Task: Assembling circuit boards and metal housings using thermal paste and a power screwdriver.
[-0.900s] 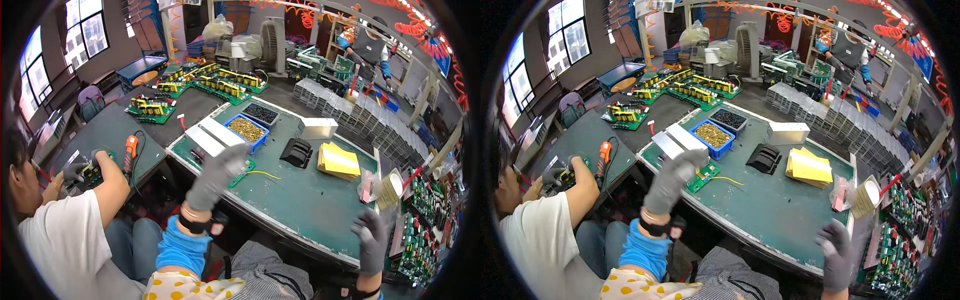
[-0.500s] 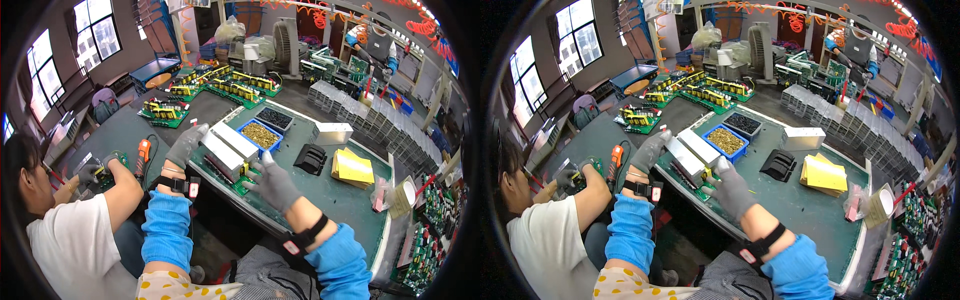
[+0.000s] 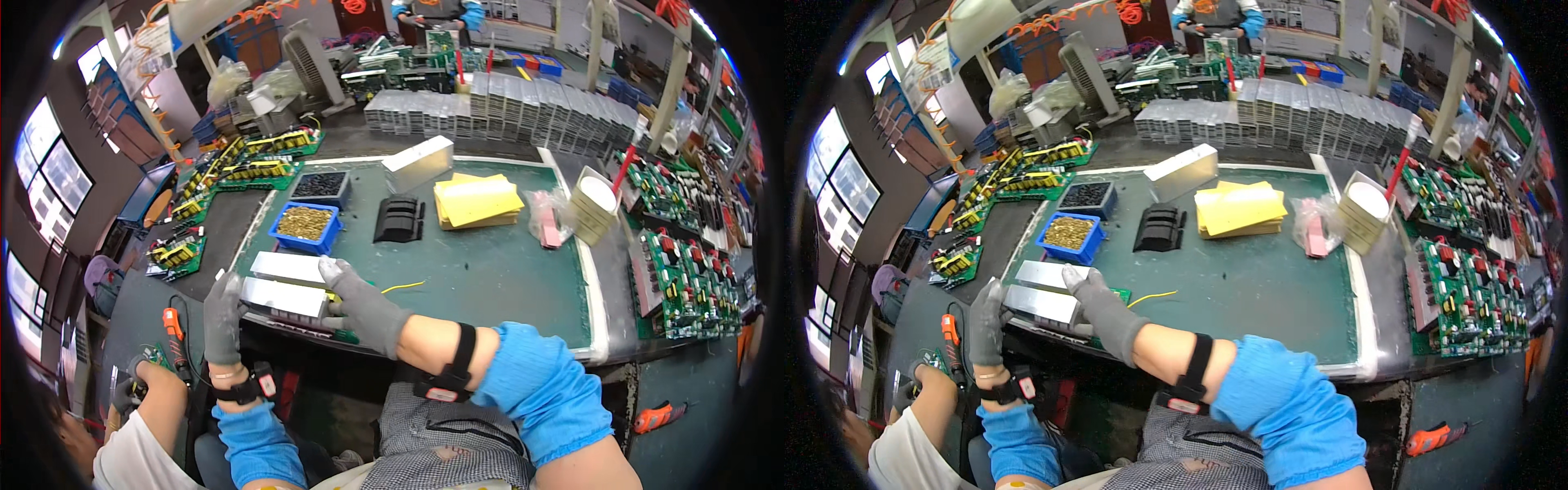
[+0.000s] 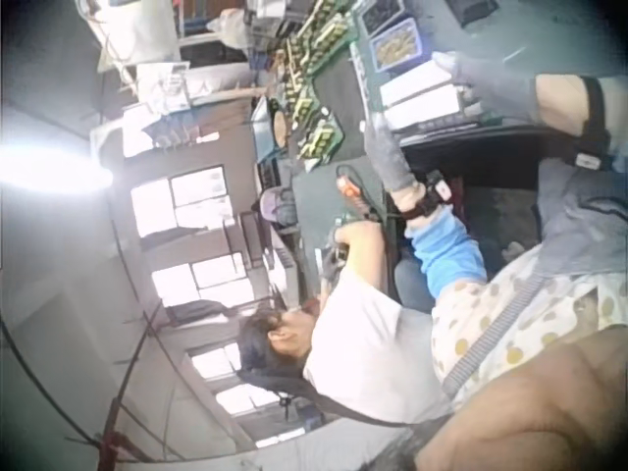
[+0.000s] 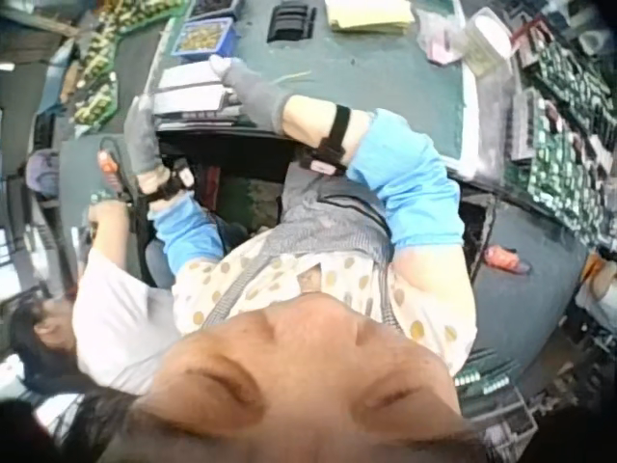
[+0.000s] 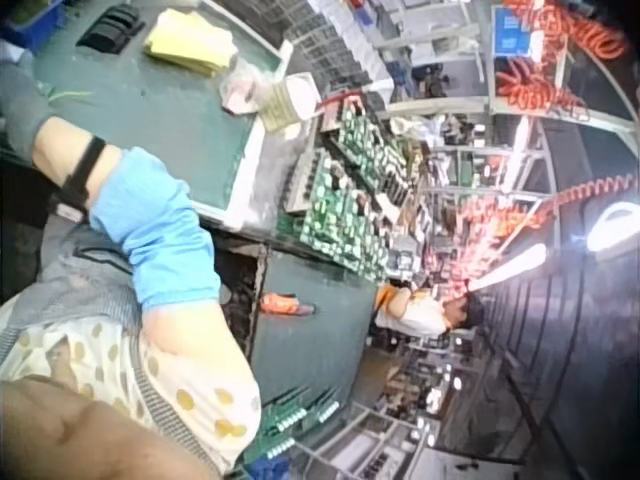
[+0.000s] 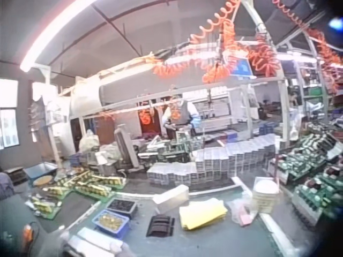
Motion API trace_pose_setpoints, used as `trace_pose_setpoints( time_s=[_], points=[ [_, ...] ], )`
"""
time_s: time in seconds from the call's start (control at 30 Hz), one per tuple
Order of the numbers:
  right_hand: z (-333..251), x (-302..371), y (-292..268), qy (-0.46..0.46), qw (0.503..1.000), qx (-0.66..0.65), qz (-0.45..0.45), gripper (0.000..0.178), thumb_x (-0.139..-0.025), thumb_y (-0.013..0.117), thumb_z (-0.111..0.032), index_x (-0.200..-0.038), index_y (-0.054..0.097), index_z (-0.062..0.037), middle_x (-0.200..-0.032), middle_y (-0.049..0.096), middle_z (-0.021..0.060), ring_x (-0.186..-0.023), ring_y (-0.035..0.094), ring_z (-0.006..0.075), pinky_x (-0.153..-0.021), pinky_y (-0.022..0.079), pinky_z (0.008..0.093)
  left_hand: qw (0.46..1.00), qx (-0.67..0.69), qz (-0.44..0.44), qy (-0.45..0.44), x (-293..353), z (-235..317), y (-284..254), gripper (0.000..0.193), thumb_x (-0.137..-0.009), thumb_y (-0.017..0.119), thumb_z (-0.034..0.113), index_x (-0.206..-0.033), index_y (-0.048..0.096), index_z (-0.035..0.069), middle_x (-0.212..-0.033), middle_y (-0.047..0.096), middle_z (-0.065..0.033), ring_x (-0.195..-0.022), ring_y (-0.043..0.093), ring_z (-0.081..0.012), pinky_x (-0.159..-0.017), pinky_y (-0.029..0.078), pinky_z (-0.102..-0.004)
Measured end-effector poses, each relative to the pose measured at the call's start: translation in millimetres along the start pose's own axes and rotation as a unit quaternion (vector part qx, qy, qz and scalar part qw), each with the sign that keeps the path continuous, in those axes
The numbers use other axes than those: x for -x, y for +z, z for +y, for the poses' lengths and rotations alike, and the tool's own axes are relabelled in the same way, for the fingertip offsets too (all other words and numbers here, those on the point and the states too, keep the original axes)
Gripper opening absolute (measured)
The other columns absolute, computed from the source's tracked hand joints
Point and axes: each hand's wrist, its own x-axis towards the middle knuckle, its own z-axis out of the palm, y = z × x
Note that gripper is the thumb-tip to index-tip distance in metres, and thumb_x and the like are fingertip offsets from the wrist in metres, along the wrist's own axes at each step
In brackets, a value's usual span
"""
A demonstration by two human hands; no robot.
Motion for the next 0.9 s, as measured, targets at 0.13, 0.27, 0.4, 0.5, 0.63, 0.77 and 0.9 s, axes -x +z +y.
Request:
trace_pose_setpoints(
  time_s=[0.13,0.27,0.4,0.5,0.63,0.77,0.9],
  points=[
    [-8.1,57.6,-31.9,-0.019,0.999,0.019,0.043,0.067,-0.098,0.049,-0.049,-0.147,0.027,-0.0097,-0.134,0.047,0.0132,-0.113,0.054,0.0231,-0.094,0.048,0.0398,0.999,0.028,-0.009,0.031,57.4,26.8,39.5,0.057,-0.095,0.059,0.042,-0.132,0.054,-0.002,-0.114,0.063,-0.0078,-0.096,0.062,-0.0142,-0.08,0.052,-0.0253],
    [-19.1,113.4,-81.4,-0.031,0.996,0.032,0.075,0.062,-0.099,0.046,-0.049,-0.146,0.031,-0.0115,-0.129,0.051,0.0115,-0.108,0.054,0.0217,-0.091,0.048,0.04,0.99,0.067,-0.124,0.012,93.2,46.8,84.4,0.064,-0.091,0.065,0.042,-0.131,0.051,-0.007,-0.118,0.062,-0.0141,-0.102,0.063,-0.0191,-0.083,0.054,-0.0294],
    [-43.2,174.3,-120.4,-0.054,0.976,0.126,0.17,0.07,-0.098,0.039,-0.06,-0.148,0.032,-0.0112,-0.133,0.051,0.0112,-0.114,0.053,0.0227,-0.089,0.046,0.0381,0.953,0.141,-0.269,-0.02,118.8,58.8,126.2,0.07,-0.09,0.068,0.04,-0.133,0.045,-0.01,-0.123,0.059,-0.0232,-0.112,0.062,-0.0268,-0.092,0.054,-0.0344],
    [-57.0,194.2,-153.6,-0.069,0.945,0.15,0.284,0.082,-0.096,0.031,-0.069,-0.152,0.026,-0.0089,-0.139,0.048,0.011,-0.121,0.05,0.0222,-0.088,0.044,0.0347,0.922,0.192,-0.334,-0.038,123.4,55.3,158.7,0.068,-0.092,0.066,0.035,-0.135,0.041,-0.011,-0.128,0.056,-0.0263,-0.118,0.059,-0.0299,-0.097,0.051,-0.0377],
    [-61.6,209.6,-187.4,-0.077,0.94,0.143,0.3,0.085,-0.095,0.037,-0.069,-0.152,0.026,-0.0072,-0.14,0.048,0.0095,-0.119,0.051,0.0207,-0.084,0.045,0.0337,0.894,0.184,-0.406,-0.041,111.9,55.6,181.7,0.059,-0.093,0.063,0.018,-0.139,0.038,-0.009,-0.131,0.055,-0.0232,-0.119,0.056,-0.0259,-0.101,0.046,-0.0363],
    [-57.9,220.7,-190.7,-0.076,0.95,0.141,0.268,0.083,-0.093,0.049,-0.064,-0.15,0.029,-0.0061,-0.127,0.053,0.0051,-0.114,0.054,0.0187,-0.084,0.047,0.0349,0.916,0.119,-0.383,0.0,77.6,50.6,174.0,0.054,-0.093,0.062,0.013,-0.138,0.041,-0.007,-0.128,0.059,-0.017,-0.116,0.057,-0.0221,-0.1,0.044,-0.0337],
    [-57.3,228.6,-187.4,-0.107,0.951,0.132,0.26,0.076,-0.094,0.058,-0.046,-0.149,0.03,-0.0015,-0.128,0.055,0.0087,-0.104,0.056,0.0154,-0.083,0.047,0.0329,0.924,0.015,-0.376,0.059,18.2,75.5,191.4,0.048,-0.09,0.063,0.011,-0.134,0.05,-0.003,-0.119,0.063,-0.0127,-0.111,0.06,-0.0207,-0.098,0.046,-0.0344]
  ],
)
